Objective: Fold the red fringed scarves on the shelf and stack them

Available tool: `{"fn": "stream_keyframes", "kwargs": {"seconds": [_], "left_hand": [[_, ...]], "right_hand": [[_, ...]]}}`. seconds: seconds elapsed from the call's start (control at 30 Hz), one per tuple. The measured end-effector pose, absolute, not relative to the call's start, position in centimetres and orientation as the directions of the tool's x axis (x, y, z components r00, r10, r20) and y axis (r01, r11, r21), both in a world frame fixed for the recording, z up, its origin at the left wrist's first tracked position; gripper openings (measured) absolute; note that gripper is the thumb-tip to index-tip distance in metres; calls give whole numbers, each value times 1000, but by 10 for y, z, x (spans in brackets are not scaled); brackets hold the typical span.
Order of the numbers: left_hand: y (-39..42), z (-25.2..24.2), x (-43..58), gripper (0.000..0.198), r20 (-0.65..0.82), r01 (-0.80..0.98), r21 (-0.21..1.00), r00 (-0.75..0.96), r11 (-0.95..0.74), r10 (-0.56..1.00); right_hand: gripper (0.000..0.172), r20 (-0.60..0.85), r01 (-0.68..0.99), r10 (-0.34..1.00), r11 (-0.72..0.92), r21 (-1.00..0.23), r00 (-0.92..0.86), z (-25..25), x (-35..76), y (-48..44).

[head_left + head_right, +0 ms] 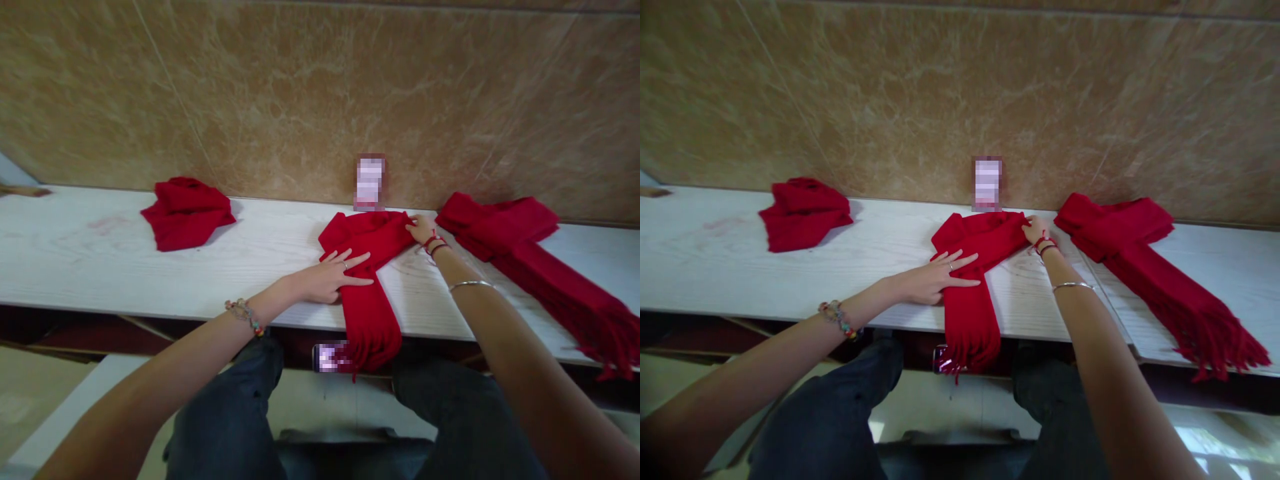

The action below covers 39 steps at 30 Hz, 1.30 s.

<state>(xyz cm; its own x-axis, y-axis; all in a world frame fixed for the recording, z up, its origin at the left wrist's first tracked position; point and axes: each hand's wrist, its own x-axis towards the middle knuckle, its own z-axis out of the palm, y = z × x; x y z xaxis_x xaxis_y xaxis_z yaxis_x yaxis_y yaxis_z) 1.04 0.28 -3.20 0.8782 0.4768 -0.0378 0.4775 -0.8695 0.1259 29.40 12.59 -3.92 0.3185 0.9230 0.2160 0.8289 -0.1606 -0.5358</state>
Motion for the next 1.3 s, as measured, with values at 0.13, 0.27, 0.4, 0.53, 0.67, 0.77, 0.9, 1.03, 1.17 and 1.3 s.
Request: {"fn": "stream_keyframes", "kwargs": {"seconds": [0.13,0.27,0.4,0.53,0.67,0.77,0.9,1.03,1.17,1.3], "left_hand": [[1,-27,10,83,-15,472,251,875,-845,484],[23,-25,-1,79,138,512,414,782,-753,607],[41,-37,-5,59,213,728,455,469,-512,857],[33,-44,5,47,124,758,294,574,-583,809],[29,-32,14,40,-86,681,275,721,-679,688],[44,-21,19,36,11,671,225,724,-707,690],[80,-23,24,39,319,789,228,493,-571,809],[109,-40,24,59,202,768,605,107,-210,973],[118,-52,17,58,93,493,863,54,-108,994],[118,-52,11,32,73,430,898,59,-92,996]], "right_hand": [[43,327,853,897,-97,-512,299,-33,280,98],[32,431,863,900,270,-426,-68,-24,250,32],[42,305,783,829,549,-293,-468,-35,211,-40],[32,229,834,834,537,-131,-501,-36,196,-62],[32,349,874,850,465,-143,-394,-28,217,-22],[42,360,875,824,482,-38,-438,-41,236,16],[44,170,861,846,507,37,-506,-67,251,34],[41,132,832,831,551,-67,-540,-59,262,38],[40,274,856,866,477,-200,-418,-29,267,66],[44,265,867,860,480,-132,-435,-30,260,101]]}}
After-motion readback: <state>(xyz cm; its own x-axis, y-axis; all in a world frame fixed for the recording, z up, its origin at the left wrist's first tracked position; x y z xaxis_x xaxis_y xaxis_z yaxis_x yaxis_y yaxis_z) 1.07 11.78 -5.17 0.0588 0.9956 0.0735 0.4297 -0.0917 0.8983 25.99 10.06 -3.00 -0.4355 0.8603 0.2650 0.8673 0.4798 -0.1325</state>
